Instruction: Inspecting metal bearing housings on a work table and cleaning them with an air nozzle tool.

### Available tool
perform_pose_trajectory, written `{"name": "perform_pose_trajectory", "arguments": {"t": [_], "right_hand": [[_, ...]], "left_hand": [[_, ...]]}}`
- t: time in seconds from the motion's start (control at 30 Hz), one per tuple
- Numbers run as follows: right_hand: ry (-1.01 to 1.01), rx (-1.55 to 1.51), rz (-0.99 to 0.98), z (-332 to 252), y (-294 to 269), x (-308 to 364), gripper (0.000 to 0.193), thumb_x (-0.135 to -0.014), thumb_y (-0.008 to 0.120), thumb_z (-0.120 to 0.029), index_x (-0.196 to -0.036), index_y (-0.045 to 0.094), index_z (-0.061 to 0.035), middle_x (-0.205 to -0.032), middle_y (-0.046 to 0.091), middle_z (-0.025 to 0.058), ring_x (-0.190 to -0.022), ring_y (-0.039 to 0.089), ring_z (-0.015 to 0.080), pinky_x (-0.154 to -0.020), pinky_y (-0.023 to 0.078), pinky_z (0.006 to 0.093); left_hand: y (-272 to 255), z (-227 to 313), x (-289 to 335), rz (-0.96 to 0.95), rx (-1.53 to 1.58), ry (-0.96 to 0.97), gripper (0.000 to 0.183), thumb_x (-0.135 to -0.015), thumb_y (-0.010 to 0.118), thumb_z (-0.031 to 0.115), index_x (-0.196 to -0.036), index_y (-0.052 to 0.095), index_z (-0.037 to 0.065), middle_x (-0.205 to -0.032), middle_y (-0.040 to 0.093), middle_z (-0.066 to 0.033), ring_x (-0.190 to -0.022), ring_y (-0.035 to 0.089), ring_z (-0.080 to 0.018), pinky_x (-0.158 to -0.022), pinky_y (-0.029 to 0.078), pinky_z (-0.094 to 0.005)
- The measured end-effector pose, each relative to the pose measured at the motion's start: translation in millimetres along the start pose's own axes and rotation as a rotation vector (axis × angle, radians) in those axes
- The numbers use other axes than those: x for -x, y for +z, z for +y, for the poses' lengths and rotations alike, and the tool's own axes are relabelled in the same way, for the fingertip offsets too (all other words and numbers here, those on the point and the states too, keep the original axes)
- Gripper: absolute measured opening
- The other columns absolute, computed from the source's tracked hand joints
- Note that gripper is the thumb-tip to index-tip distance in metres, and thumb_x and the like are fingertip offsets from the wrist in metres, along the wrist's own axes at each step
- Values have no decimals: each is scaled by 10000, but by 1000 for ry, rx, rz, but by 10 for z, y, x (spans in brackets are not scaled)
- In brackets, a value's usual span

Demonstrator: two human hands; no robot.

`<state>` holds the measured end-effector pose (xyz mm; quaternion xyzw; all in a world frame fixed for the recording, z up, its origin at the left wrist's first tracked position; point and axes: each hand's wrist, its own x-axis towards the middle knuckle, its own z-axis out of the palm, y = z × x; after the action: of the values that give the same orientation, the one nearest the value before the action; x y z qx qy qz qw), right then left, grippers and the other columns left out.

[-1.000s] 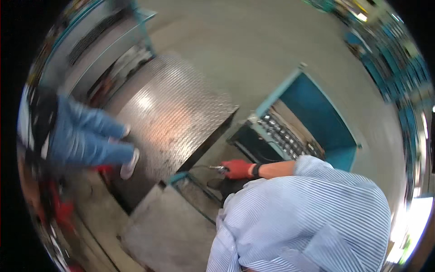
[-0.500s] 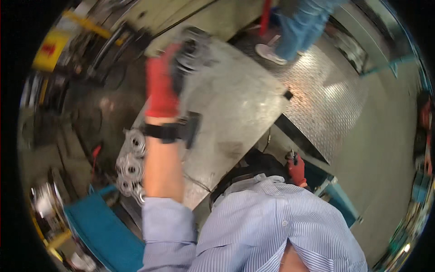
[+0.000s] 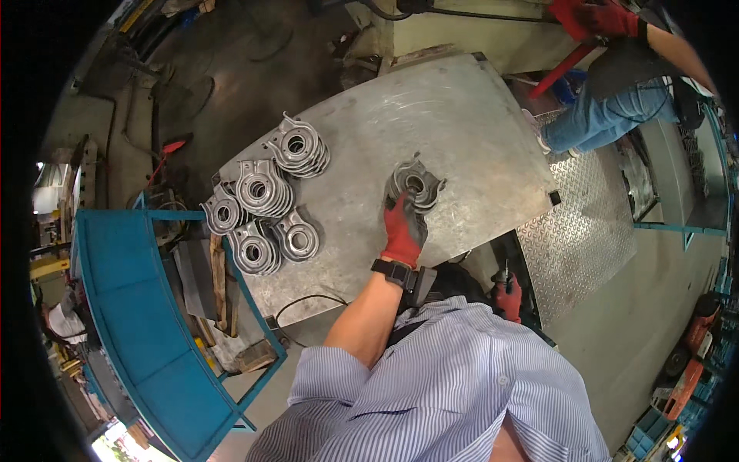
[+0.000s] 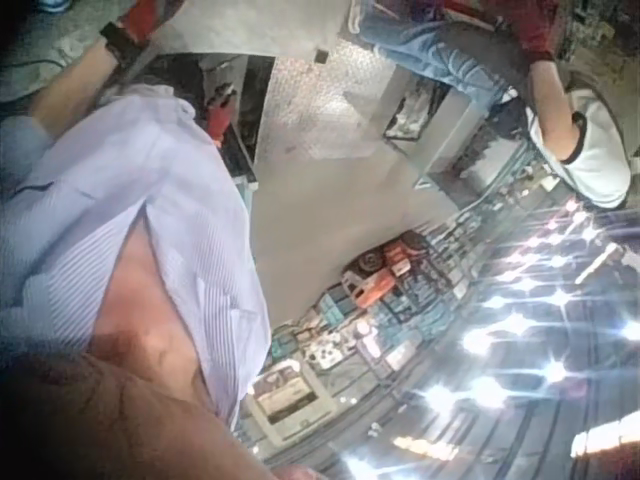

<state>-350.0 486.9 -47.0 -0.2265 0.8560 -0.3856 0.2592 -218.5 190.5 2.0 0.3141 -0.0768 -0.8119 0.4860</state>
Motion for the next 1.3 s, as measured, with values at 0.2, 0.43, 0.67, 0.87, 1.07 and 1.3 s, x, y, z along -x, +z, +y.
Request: {"name": "perform_pose_trajectory", "arguments": {"t": [0.2,0.43,0.67,0.87,1.07,1.3], "right_hand": [[35,12,-15,-53,332,129,312,-803,606,-186,-1041,570,13,-879,633,229,-833,621,365,-690,467,408],[-59,214,-69,-211,483,400,482,-780,633,-238,-1159,505,31,-930,603,255,-881,579,400,-761,448,442],[-130,230,-34,-954,449,578,507,-777,627,-275,-1180,492,2,-992,601,230,-935,557,398,-800,438,446],[-134,283,-145,-1025,363,406,533,-800,608,-327,-1191,480,12,-1027,584,248,-973,552,389,-833,434,428],[-248,266,-140,-1016,477,319,505,-794,601,-318,-1180,482,-14,-953,598,234,-914,566,386,-779,444,437],[-221,284,-419,-1188,709,429,516,-790,611,-317,-1203,478,-37,-1015,599,219,-957,557,377,-828,435,436]], "left_hand": [[-253,200,379,-55,-454,-543,262,-898,543,269,-1013,556,34,-906,597,-47,-866,606,-167,-798,514,-301],[-193,819,420,-275,-1822,-169,455,-810,589,423,-923,595,-17,-863,644,-200,-852,611,-352,-733,463,-402],[-146,633,-47,-271,-2115,250,479,-795,589,448,-959,555,-1,-957,620,-208,-922,575,-382,-787,452,-437],[-131,520,-94,-341,-2232,260,351,-836,555,360,-916,564,18,-924,615,-212,-913,574,-375,-778,445,-441],[-191,683,150,-284,-1952,253,366,-845,552,349,-858,558,-16,-766,599,-233,-753,595,-381,-669,449,-440],[-826,1055,516,-161,-1146,-394,278,-927,483,262,-990,532,-4,-772,608,-101,-626,640,-231,-532,525,-333]]}}
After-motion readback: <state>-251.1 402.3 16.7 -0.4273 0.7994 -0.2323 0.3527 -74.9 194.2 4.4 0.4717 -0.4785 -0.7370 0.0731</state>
